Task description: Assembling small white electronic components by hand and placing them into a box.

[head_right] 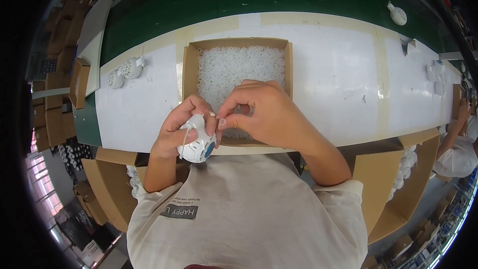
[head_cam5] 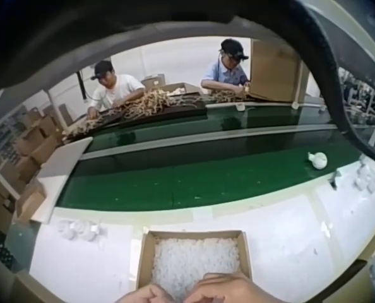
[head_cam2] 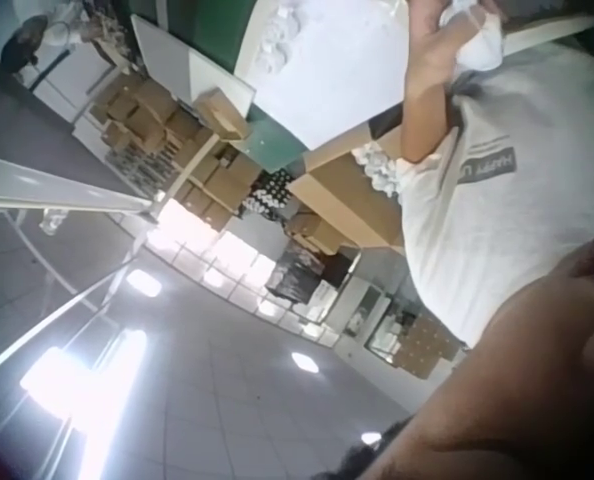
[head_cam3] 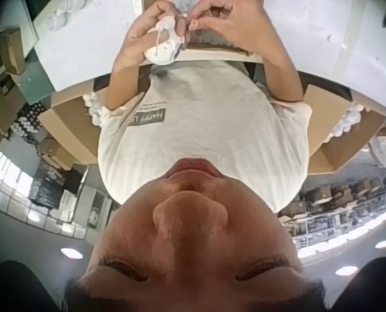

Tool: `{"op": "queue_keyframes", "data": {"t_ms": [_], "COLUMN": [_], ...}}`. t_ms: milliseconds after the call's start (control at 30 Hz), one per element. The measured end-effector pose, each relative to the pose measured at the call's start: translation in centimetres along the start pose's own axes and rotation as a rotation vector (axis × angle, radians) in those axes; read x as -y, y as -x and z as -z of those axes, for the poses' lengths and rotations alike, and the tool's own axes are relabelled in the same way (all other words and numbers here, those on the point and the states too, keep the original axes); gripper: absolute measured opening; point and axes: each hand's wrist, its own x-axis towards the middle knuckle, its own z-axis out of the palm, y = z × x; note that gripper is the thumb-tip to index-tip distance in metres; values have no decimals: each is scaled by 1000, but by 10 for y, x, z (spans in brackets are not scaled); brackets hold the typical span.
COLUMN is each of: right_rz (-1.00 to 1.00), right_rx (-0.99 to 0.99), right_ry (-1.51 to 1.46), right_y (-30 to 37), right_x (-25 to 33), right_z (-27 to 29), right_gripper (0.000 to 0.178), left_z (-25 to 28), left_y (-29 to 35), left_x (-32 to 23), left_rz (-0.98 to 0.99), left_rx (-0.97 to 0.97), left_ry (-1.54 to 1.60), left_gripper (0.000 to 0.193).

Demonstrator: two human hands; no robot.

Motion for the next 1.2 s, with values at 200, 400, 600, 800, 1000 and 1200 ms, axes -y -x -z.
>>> {"op": "queue_keyframes", "data": {"t_ms": [200,400,600,800,1000,1200], "right_rz": [-175,-138,-111,311,371,333], "right_rx": [-6,-91,-166,-275,-304,-274], "right_ry": [-279,-524,-192,225,398,442], "right_y": [7,15,14,14,14,15], "right_x": [-2,-5,-8,-7,0,-2], "right_z": [-6,-6,-4,-6,-11,-7], "right_gripper": [17,18,17,22,25,24], "left_z": [-1,1,0,-13,-20,-21], "left_y": [-3,-3,2,1,1,4], "left_x": [7,7,4,-3,-5,-5], "left_rz": [-58,-63,-45,-60,-28,-10], "left_rx": [-1,17,-29,-124,-150,-158], "left_ry": [91,40,-121,-439,-521,-511], "left_gripper": [31,30,28,28,29,28]}}
